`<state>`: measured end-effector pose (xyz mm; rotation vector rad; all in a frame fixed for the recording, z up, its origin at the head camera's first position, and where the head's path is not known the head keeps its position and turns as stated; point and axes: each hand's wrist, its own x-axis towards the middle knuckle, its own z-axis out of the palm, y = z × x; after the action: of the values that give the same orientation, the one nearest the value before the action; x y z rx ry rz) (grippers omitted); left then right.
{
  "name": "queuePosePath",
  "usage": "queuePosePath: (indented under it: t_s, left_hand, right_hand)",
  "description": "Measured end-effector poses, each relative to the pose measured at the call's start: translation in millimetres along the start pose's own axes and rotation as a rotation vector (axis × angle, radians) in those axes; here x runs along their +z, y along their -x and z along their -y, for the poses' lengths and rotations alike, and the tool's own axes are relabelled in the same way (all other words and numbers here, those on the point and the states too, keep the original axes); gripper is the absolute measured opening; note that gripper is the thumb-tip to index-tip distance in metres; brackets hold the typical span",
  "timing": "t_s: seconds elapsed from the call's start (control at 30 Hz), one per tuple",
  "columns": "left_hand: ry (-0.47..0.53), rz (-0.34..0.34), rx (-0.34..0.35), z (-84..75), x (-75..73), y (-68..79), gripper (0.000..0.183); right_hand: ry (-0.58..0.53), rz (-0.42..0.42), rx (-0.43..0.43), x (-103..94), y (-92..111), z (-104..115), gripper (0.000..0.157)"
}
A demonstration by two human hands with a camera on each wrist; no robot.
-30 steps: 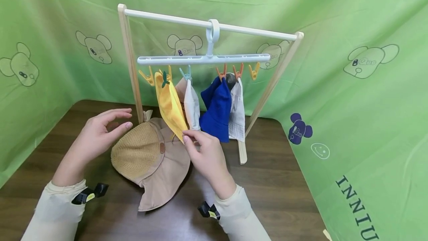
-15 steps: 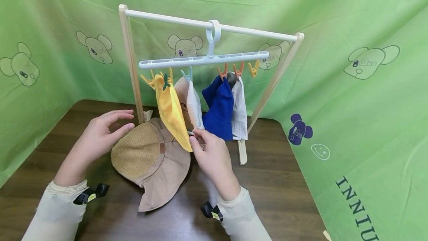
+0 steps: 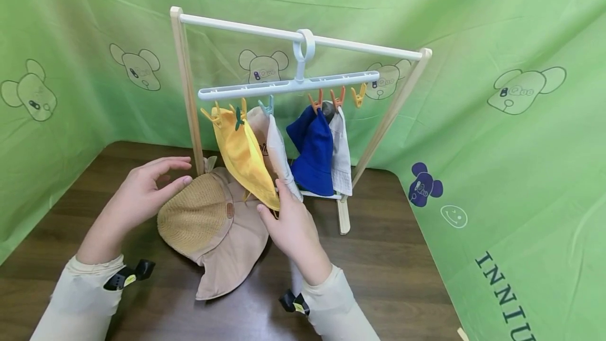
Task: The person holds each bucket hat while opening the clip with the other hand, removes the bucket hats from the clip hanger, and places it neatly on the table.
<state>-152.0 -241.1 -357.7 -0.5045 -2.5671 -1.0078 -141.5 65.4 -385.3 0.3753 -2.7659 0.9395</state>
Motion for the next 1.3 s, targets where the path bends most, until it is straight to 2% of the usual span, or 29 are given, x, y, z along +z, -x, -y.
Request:
queuePosePath:
  t_s: [0.13,0.3,0.57,0.67,0.83,0.93,1.1,1.3]
  left_hand:
    - [0.001,0.005,0.0,-1.0,1.2,-1.2,0.035]
    - [-0.006,-0.021,-0.01,-1.1,3.1,-0.9,0.036]
    - [0.04,-0.017,-0.035,-2.7,10.9,-0.8,0.036]
    - [0.065,0.018,-0.021,-4.4,19.4,-1.8,0.036]
    - [0.126,0.145,0.011,-9.3,32.5,-3.1,0.037]
    - [0.157,0.175,0.018,-12.2,36.2,-2.6,0.038]
    - [0.213,0.156,0.048,-19.1,42.8,-5.7,0.043]
    - [0.257,0.092,0.086,-30.7,50.6,-16.4,0.051]
  right_hand:
    - [-0.028,0.016,0.004,6.0,-3,-3,0.073]
    - [-0.043,0.032,0.015,11.0,-6,-7,0.07]
    - [-0.028,0.013,-0.04,14.8,-10,-12,0.051]
    - [-0.021,0.023,-0.07,15.8,-11,-13,0.042]
    - [-0.023,0.032,-0.098,15.7,-12,-13,0.037]
    - [-0.025,0.032,-0.102,14.7,-12,-12,0.035]
    - [-0.014,0.035,-0.111,14.1,-13,-13,0.032]
    - [-0.021,0.043,-0.121,12.7,-13,-13,0.029]
